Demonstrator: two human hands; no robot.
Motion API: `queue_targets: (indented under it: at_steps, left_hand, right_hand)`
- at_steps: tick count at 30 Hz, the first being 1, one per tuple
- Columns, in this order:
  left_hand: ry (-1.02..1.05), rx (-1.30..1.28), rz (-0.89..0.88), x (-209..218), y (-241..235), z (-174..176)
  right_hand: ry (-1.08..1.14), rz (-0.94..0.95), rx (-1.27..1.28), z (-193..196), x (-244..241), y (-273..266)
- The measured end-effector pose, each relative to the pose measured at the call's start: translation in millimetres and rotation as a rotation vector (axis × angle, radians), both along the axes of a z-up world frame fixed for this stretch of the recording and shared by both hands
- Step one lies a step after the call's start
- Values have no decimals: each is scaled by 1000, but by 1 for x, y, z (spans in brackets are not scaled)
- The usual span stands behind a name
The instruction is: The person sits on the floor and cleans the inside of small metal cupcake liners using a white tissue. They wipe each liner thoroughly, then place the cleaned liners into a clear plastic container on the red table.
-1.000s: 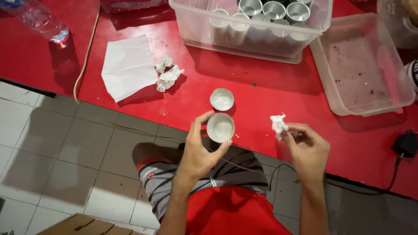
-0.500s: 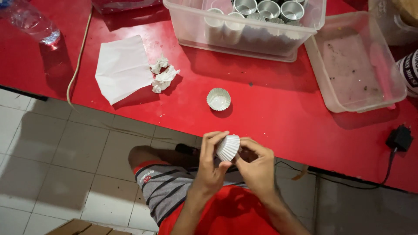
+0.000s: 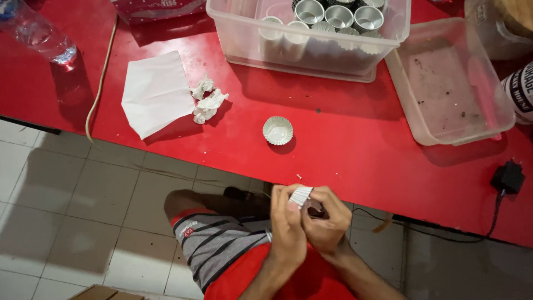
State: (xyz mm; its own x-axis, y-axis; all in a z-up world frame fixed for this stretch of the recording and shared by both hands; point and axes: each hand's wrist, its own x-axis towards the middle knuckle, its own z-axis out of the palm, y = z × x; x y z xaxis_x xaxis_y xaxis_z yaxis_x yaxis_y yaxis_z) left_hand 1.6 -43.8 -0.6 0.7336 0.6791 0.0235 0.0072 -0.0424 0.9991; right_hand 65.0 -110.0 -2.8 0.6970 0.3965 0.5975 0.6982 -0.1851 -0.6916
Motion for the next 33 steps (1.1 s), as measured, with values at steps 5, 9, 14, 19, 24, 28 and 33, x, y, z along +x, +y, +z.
queue_targets:
  at_steps: [5,9,14,19,24,28,33]
  left_hand:
    - [-62,51,86,4,14,4]
    - [-61,54,56,5,22,13]
    - [67,-216,48,4,3,-9]
    - [-1,-144,28,8,-1,1]
    - [15,-157,17,10,7,2]
    - [65,-277,17,7,8,-13]
    - [69,-335,34,1,-8,-1]
  right_hand:
    - [456,11,115,-14,-13,2]
    - [782,377,236,-9,2,0]
    - [32,285,-62,-6,19,-11]
    - [342,-40,84,-5,3,-2]
    - [1098,180,246,-30,7,-12]
    - [365,409,-86,16,23,-6]
    - [437,77,81,4,13,-2]
